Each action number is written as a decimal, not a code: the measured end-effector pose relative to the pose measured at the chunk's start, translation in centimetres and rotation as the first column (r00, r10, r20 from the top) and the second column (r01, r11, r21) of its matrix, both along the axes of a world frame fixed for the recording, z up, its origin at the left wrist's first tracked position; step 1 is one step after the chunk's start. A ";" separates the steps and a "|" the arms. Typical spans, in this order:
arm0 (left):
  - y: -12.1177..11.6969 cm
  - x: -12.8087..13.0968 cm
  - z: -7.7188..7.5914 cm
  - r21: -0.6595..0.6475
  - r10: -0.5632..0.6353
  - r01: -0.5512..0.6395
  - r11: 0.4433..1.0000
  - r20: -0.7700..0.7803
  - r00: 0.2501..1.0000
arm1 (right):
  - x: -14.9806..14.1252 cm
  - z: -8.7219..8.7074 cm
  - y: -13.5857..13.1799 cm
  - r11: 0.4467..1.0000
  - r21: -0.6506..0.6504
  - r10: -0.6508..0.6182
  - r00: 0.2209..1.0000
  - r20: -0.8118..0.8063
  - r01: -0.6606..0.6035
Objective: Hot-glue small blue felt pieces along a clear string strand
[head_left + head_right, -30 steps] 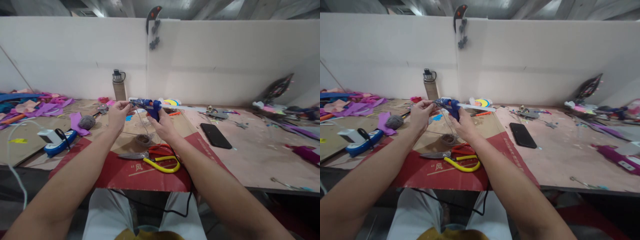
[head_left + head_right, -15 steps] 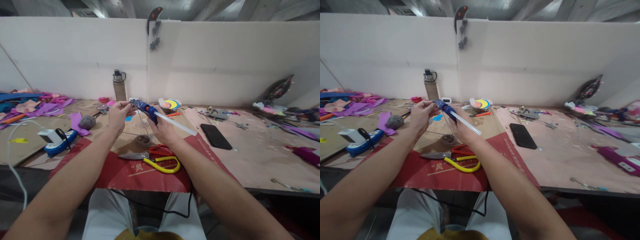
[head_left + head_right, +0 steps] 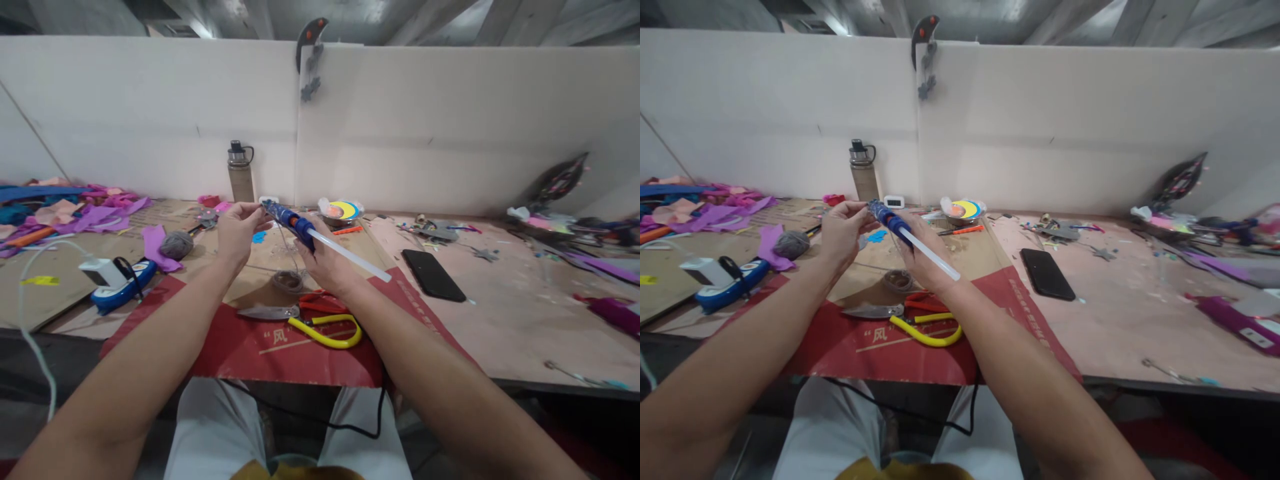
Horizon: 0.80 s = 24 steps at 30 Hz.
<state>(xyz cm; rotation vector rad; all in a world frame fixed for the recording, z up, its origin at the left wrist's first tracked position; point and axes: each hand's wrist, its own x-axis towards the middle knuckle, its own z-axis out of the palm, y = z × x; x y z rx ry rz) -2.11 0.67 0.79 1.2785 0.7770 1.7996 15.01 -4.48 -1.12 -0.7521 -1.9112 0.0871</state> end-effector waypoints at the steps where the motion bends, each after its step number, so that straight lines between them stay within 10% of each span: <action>1: 0.0 0.0 0.0 -0.003 0.001 -0.001 1.000 0.000 1.000 | 0.0 0.0 0.0 1.000 0.008 0.004 1.000 0.000 -0.004; 24: 0.0 0.0 0.0 0.019 -0.007 0.008 1.000 -0.015 1.000 | -0.4 0.2 -0.7 0.996 0.073 -0.041 0.999 -0.018 0.042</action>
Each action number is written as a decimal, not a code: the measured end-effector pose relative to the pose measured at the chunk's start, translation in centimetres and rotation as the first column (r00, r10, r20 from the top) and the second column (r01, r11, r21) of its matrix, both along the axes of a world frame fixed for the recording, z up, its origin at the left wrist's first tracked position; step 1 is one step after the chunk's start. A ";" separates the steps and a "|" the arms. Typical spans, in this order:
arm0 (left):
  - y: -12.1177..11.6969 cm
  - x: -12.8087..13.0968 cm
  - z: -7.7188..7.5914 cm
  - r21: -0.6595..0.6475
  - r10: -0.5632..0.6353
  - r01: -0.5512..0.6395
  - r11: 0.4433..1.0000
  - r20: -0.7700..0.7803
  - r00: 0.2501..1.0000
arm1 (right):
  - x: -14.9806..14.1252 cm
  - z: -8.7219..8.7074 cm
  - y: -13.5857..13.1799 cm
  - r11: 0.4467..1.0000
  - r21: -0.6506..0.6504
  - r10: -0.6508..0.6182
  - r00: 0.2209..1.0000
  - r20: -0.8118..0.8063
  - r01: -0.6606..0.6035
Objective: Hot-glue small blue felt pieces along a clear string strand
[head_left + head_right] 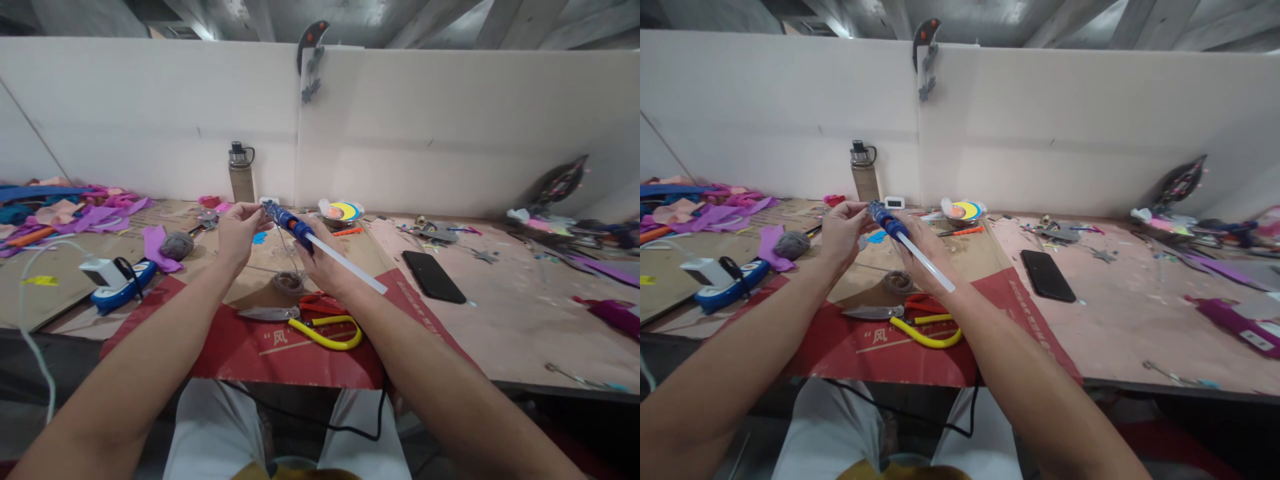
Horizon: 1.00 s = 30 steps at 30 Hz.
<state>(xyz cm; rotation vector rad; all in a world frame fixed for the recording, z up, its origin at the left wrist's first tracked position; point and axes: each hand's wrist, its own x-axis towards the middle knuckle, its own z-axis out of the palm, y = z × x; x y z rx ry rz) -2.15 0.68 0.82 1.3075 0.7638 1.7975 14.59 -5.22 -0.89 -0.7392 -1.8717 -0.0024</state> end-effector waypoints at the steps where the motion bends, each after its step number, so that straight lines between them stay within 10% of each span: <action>1: 0.0 0.0 0.0 0.010 -0.001 0.001 1.000 0.004 1.000 | 0.0 0.0 0.0 1.000 0.005 -0.002 1.000 0.002 0.002; 30: 0.1 0.0 0.0 0.048 -0.014 0.013 0.999 0.020 1.000 | 0.5 -0.2 0.8 0.999 0.048 -0.029 0.997 0.070 0.026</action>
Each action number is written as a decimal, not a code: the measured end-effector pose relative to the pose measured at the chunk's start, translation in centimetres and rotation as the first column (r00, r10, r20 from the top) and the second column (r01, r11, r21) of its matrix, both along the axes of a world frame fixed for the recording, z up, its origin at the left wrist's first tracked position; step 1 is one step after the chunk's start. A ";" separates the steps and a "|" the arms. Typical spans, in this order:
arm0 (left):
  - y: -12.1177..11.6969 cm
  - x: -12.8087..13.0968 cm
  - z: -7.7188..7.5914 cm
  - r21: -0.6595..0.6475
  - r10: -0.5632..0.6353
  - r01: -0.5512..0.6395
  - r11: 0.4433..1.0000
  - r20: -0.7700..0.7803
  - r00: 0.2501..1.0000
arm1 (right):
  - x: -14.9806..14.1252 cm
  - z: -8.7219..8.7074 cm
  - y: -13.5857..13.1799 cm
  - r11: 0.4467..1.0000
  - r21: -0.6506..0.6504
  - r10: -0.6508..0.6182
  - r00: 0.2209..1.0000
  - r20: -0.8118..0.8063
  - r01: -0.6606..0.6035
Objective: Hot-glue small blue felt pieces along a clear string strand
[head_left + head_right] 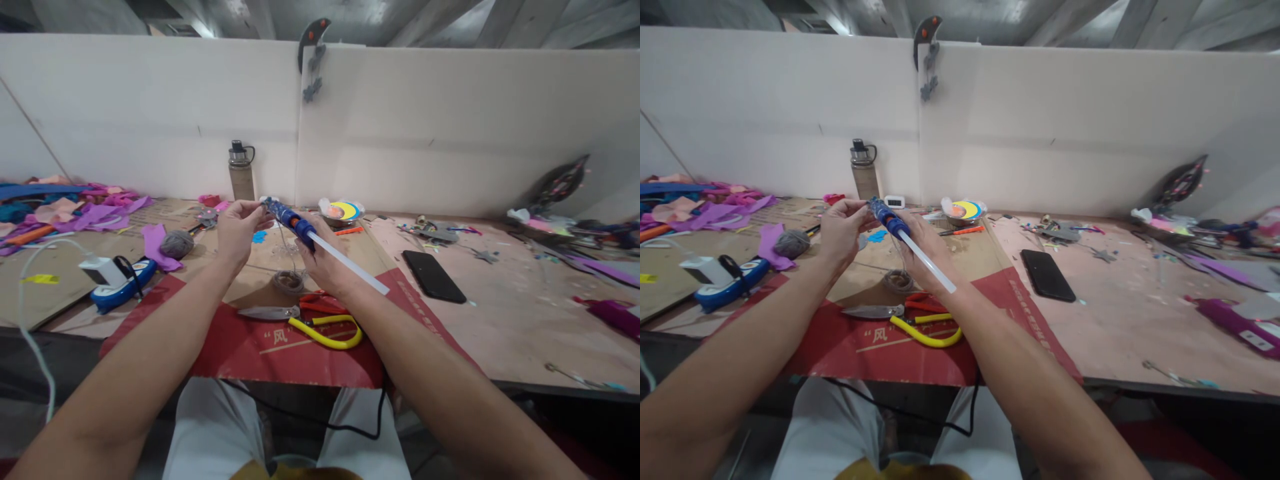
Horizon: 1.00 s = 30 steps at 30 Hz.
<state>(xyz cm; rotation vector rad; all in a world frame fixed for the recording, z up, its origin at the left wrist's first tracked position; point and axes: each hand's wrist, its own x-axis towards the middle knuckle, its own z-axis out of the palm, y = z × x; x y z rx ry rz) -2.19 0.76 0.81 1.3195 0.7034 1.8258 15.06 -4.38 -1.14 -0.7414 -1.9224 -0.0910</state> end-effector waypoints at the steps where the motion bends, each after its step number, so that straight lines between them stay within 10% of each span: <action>1: 0.0 0.0 0.0 0.002 0.001 -0.001 1.000 0.002 1.000 | 0.0 0.0 -0.1 1.000 0.000 -0.006 1.000 0.003 0.006; 30: -0.1 0.1 0.1 -0.037 0.025 -0.026 0.999 -0.016 1.000 | -0.3 -0.1 -0.3 1.000 -0.031 -0.006 1.000 -0.028 0.005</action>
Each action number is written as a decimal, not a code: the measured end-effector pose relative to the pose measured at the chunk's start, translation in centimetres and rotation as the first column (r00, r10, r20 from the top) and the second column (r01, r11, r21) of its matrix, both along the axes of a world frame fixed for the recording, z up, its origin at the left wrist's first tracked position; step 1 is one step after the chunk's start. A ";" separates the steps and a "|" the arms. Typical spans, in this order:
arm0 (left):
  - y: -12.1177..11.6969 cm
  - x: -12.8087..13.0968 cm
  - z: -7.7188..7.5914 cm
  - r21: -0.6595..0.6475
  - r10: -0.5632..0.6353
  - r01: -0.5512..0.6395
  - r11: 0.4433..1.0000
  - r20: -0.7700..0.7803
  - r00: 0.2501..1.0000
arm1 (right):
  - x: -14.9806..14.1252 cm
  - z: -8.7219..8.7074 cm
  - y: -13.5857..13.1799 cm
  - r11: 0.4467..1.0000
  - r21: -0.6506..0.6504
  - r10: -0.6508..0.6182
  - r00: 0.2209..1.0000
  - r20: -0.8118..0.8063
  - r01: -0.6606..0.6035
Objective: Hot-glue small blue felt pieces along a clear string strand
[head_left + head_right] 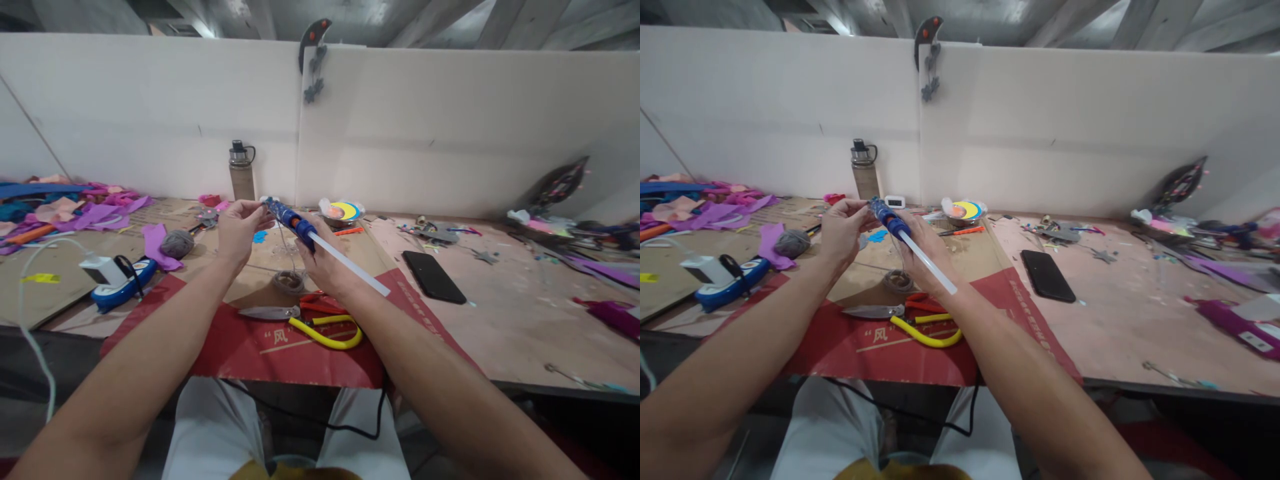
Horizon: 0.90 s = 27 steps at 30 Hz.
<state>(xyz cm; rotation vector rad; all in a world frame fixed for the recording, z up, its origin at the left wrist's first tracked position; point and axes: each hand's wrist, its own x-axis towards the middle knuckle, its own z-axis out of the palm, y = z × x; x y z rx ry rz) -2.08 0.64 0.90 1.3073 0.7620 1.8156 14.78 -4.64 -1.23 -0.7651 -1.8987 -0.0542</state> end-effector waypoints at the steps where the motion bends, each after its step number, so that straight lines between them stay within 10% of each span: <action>1: 0.0 0.0 0.0 -0.002 0.001 -0.001 1.000 0.001 1.000 | 0.0 0.0 0.0 1.000 -0.003 -0.001 1.000 -0.001 0.001; 27: -0.1 0.1 0.1 -0.015 -0.005 0.006 1.000 0.008 1.000 | 0.0 0.1 -0.2 1.000 -0.023 -0.011 1.000 0.003 0.011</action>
